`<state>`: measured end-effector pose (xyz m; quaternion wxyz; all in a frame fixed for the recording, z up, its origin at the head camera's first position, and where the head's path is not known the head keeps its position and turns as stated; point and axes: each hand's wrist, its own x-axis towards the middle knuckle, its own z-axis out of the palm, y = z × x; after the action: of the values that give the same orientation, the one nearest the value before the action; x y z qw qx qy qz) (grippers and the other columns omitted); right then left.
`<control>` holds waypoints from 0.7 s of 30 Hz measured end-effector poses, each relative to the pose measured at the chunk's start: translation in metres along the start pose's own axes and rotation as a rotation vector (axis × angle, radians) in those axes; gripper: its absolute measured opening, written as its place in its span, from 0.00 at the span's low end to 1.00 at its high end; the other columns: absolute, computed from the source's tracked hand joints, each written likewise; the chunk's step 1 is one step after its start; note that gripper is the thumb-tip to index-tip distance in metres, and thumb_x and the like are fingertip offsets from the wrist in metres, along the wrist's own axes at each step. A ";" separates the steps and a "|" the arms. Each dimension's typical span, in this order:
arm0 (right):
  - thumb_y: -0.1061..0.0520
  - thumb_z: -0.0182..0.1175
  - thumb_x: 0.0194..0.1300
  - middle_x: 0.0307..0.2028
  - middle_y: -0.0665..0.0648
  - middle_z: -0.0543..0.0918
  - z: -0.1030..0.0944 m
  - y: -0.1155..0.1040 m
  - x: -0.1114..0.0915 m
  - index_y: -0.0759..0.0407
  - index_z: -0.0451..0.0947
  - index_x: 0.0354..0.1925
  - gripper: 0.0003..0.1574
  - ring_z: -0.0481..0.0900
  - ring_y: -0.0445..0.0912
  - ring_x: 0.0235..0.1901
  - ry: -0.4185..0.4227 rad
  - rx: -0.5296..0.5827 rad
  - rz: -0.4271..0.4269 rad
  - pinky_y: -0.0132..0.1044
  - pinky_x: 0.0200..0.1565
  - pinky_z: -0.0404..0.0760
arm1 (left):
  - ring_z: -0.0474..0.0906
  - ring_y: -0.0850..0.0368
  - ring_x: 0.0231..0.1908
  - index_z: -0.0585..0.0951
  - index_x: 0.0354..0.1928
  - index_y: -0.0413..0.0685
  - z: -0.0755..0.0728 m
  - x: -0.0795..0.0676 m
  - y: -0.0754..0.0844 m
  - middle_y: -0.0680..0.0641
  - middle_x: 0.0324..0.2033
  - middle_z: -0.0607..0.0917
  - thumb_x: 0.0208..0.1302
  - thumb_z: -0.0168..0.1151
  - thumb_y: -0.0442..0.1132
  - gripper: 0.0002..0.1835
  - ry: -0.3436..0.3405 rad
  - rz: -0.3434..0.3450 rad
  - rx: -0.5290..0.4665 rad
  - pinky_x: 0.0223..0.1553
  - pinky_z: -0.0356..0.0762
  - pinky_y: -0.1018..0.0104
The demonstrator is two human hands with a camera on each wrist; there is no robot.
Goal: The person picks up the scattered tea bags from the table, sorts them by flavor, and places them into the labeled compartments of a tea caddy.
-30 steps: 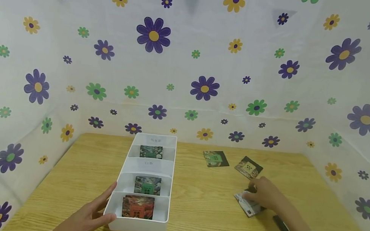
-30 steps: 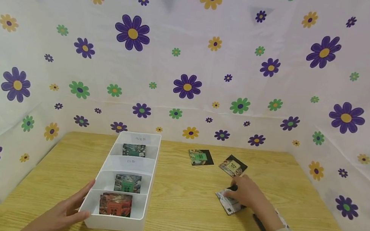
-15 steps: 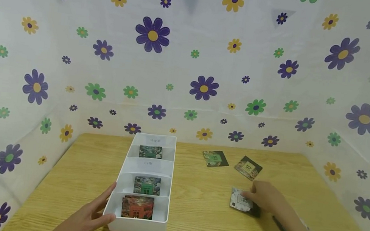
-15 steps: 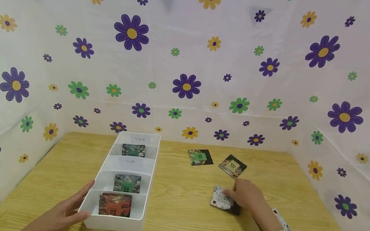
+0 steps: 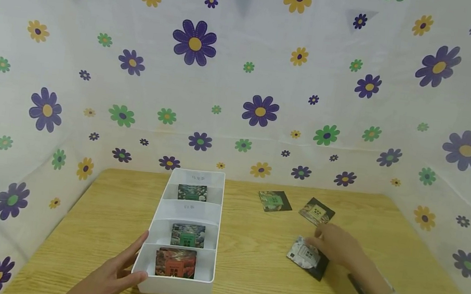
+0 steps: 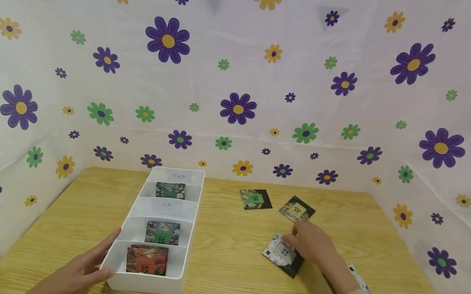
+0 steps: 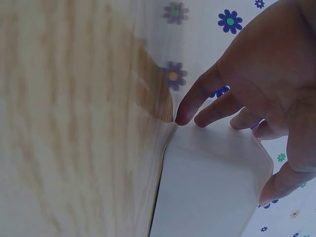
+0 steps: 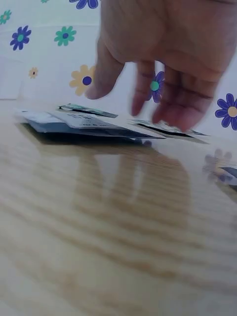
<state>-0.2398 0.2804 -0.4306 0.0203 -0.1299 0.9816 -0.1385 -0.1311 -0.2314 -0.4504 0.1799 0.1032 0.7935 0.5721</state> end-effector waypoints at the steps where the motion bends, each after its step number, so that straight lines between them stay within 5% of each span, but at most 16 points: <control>1: 0.46 0.60 0.63 0.31 0.56 0.81 -0.001 -0.001 0.002 0.65 0.79 0.37 0.21 0.77 0.48 0.29 0.004 0.029 -0.047 0.43 0.31 0.76 | 0.49 0.34 0.66 0.39 0.73 0.67 0.000 0.000 0.000 0.40 0.71 0.43 0.71 0.50 0.42 0.38 0.000 0.000 -0.001 0.54 0.66 0.44; 6: 0.52 0.63 0.61 0.45 0.63 0.79 -0.004 -0.006 0.007 0.69 0.74 0.53 0.27 0.76 0.56 0.44 -0.068 0.109 -0.235 0.52 0.44 0.74 | 0.49 0.34 0.66 0.38 0.73 0.67 -0.001 0.001 0.000 0.40 0.71 0.42 0.71 0.49 0.41 0.39 -0.011 0.016 -0.005 0.54 0.66 0.45; 9: 0.49 0.66 0.57 0.43 0.59 0.78 -0.006 -0.009 0.008 0.68 0.73 0.55 0.33 0.72 0.53 0.41 -0.136 0.111 -0.289 0.48 0.41 0.72 | 0.50 0.34 0.65 0.37 0.73 0.65 -0.001 0.002 0.000 0.39 0.71 0.42 0.71 0.49 0.40 0.39 -0.027 0.037 -0.011 0.52 0.69 0.48; 14: 0.52 0.68 0.55 0.33 0.54 0.72 -0.007 -0.011 0.007 0.68 0.74 0.54 0.32 0.62 0.46 0.32 -0.185 0.122 -0.304 0.39 0.32 0.63 | 0.52 0.32 0.64 0.37 0.73 0.63 -0.002 0.001 -0.001 0.34 0.70 0.42 0.71 0.48 0.38 0.39 -0.050 0.065 -0.032 0.48 0.73 0.53; 21: 0.52 0.71 0.51 0.40 0.58 0.77 -0.003 -0.007 0.011 0.68 0.75 0.46 0.29 0.73 0.50 0.39 -0.175 0.202 -0.207 0.47 0.41 0.73 | 0.53 0.31 0.63 0.36 0.73 0.62 -0.003 0.000 -0.002 0.32 0.69 0.43 0.72 0.47 0.37 0.39 -0.067 0.087 -0.038 0.47 0.73 0.53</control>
<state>-0.2491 0.2721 -0.4258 0.1043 -0.2393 0.9385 -0.2260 -0.1323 -0.2348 -0.4515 0.1832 0.1533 0.7709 0.5905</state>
